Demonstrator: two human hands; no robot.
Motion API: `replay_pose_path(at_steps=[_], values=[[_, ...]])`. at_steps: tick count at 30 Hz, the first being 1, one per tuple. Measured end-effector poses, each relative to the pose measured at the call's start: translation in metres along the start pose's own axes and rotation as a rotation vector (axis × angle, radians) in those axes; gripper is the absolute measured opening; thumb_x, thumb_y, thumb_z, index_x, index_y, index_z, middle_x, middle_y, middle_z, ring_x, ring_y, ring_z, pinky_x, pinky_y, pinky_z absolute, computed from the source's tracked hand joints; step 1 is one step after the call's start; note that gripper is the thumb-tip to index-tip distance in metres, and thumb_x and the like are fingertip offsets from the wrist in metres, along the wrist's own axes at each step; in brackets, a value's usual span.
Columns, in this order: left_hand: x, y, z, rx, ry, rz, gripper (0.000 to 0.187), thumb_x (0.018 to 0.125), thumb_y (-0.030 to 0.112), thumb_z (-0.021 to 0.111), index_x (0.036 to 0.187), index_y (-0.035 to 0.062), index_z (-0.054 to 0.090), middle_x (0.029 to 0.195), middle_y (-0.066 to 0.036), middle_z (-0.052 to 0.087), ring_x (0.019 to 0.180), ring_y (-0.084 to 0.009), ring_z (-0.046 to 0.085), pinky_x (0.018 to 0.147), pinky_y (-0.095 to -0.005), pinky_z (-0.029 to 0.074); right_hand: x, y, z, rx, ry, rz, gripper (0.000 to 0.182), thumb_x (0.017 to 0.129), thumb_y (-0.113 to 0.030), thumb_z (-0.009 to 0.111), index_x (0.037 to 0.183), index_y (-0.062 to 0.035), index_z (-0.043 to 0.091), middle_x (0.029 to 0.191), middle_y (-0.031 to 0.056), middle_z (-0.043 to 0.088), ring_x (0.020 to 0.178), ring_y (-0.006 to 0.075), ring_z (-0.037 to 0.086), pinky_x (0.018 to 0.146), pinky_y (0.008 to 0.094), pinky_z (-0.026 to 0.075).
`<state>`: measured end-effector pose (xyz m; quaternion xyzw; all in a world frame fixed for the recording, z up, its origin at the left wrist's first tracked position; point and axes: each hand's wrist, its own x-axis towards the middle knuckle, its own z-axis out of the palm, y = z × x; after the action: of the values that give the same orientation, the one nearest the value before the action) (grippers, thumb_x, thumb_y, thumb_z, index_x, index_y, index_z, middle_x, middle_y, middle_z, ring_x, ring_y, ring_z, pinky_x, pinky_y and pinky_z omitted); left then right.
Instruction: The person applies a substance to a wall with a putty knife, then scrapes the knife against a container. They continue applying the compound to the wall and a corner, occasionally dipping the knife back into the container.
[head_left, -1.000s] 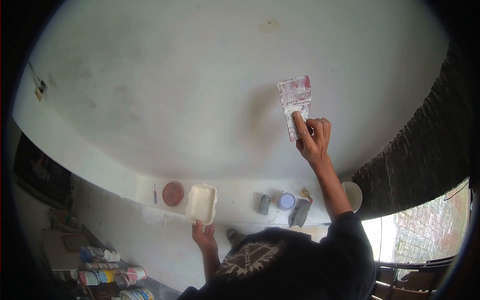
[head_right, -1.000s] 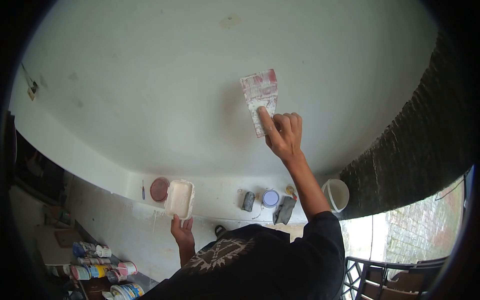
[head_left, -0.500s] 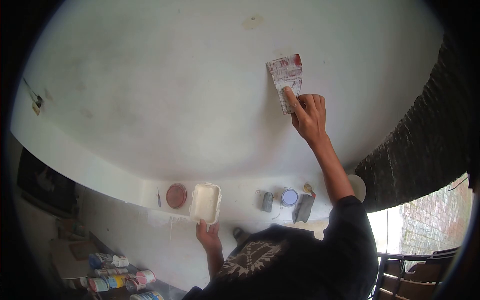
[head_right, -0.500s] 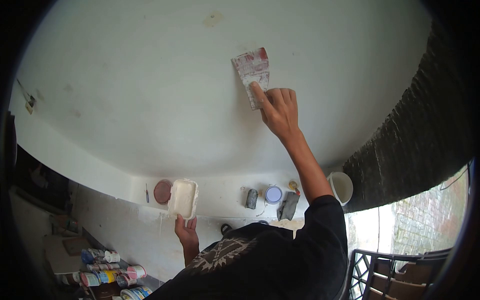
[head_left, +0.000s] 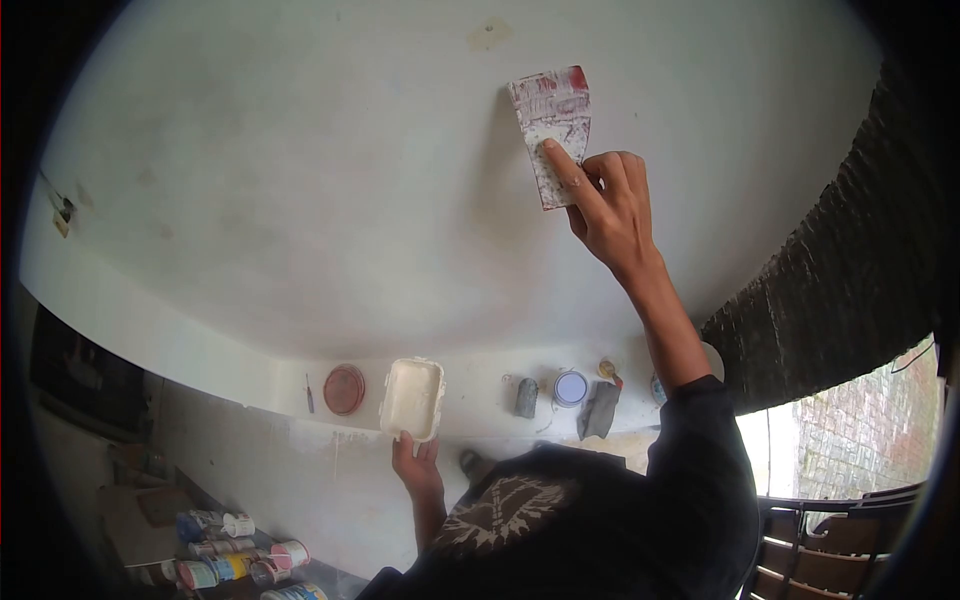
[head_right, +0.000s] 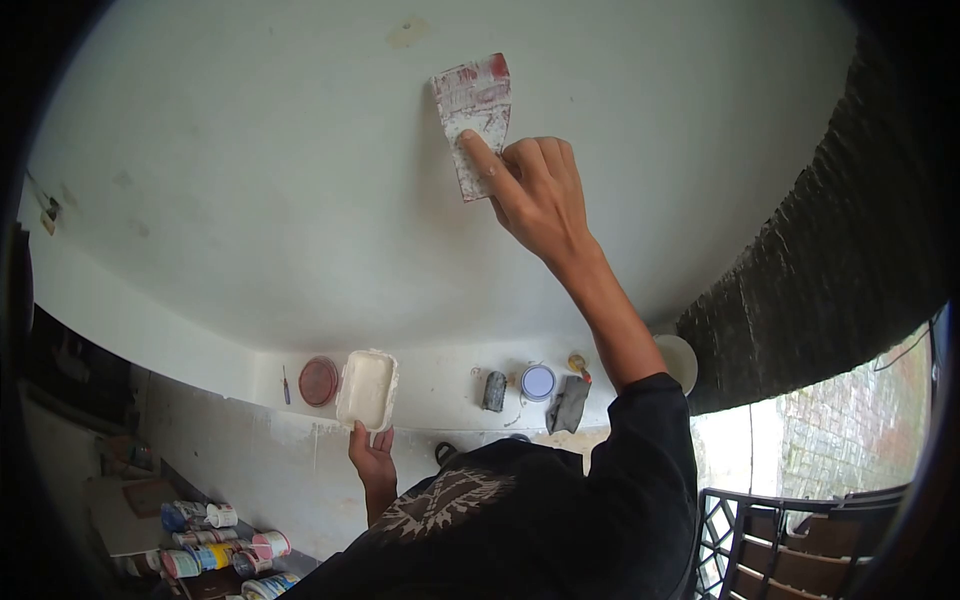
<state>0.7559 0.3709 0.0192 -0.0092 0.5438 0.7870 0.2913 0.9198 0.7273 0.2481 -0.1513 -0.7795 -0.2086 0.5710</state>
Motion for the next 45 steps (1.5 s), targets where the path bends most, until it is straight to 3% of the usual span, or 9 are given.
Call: replay_pose_path(at_steps=[8,14,19,21,25,35,37,45], values=[[-0.003,0.001,0.011,0.000,-0.004,-0.016,0.053,0.095,0.032,0.053,0.134,0.0011,0.037,0.130,-0.016,0.045,0.120,-0.0360,0.048,0.099,-0.0447,0.042,-0.015,-0.008,-0.018,-0.007,-0.153,0.016,0.056,0.068,-0.003,0.072,0.122,-0.0122,0.061,0.076,0.0009,0.043,0.070,0.0186,0.043,0.066,0.0335,0.037],[0.004,-0.004,0.006,0.029,-0.023,-0.028,0.060,0.093,0.040,0.055,0.138,0.0048,0.037,0.134,-0.014,0.045,0.124,-0.0335,0.046,0.103,-0.0437,0.039,-0.013,-0.001,-0.015,-0.033,-0.115,-0.006,0.063,0.065,-0.004,0.076,0.126,-0.0134,0.062,0.078,0.0018,0.045,0.073,0.0196,0.044,0.068,0.0334,0.037],[0.004,-0.001,0.012,0.017,-0.032,-0.019,0.059,0.093,0.040,0.056,0.136,0.0042,0.039,0.135,-0.014,0.044,0.125,-0.0340,0.045,0.104,-0.0442,0.038,-0.027,0.017,0.013,-0.079,-0.094,-0.008,0.062,0.069,-0.001,0.071,0.127,-0.0177,0.059,0.074,-0.0013,0.045,0.069,0.0164,0.044,0.066,0.0322,0.036],[0.002,-0.001,0.016,-0.023,-0.004,-0.002,0.052,0.095,0.031,0.053,0.133,-0.0001,0.038,0.129,-0.017,0.046,0.119,-0.0359,0.050,0.100,-0.0451,0.042,-0.038,0.021,0.017,-0.090,-0.116,0.013,0.062,0.069,-0.001,0.071,0.128,-0.0181,0.059,0.074,-0.0014,0.045,0.069,0.0165,0.044,0.066,0.0321,0.036],[0.003,0.000,0.012,-0.027,0.000,-0.012,0.052,0.095,0.031,0.052,0.133,-0.0006,0.037,0.129,-0.017,0.046,0.119,-0.0363,0.049,0.101,-0.0455,0.042,-0.048,0.016,0.018,-0.093,-0.133,0.051,0.062,0.071,0.000,0.070,0.129,-0.0195,0.058,0.073,-0.0013,0.047,0.068,0.0165,0.045,0.066,0.0321,0.036],[0.004,-0.002,0.010,-0.011,-0.023,-0.007,0.056,0.094,0.036,0.054,0.136,0.0014,0.037,0.133,-0.016,0.044,0.122,-0.0352,0.046,0.103,-0.0444,0.040,-0.029,-0.004,-0.014,0.000,-0.071,0.039,0.059,0.068,0.001,0.069,0.124,-0.0156,0.061,0.072,-0.0012,0.044,0.067,0.0167,0.042,0.063,0.0310,0.036],[0.003,-0.001,0.010,0.010,-0.037,-0.013,0.060,0.093,0.040,0.056,0.137,0.0037,0.038,0.137,-0.015,0.043,0.125,-0.0339,0.044,0.105,-0.0445,0.038,-0.016,-0.004,-0.017,-0.020,-0.087,0.037,0.067,0.064,-0.001,0.075,0.127,-0.0167,0.062,0.076,0.0005,0.044,0.074,0.0185,0.043,0.069,0.0322,0.039],[0.001,-0.003,0.008,-0.011,-0.040,-0.032,0.058,0.093,0.040,0.056,0.135,0.0043,0.039,0.136,-0.013,0.044,0.124,-0.0327,0.045,0.104,-0.0434,0.039,-0.015,0.013,0.006,-0.070,-0.083,-0.022,0.061,0.069,-0.003,0.070,0.127,-0.0162,0.058,0.072,-0.0008,0.041,0.067,0.0169,0.042,0.065,0.0319,0.037]])
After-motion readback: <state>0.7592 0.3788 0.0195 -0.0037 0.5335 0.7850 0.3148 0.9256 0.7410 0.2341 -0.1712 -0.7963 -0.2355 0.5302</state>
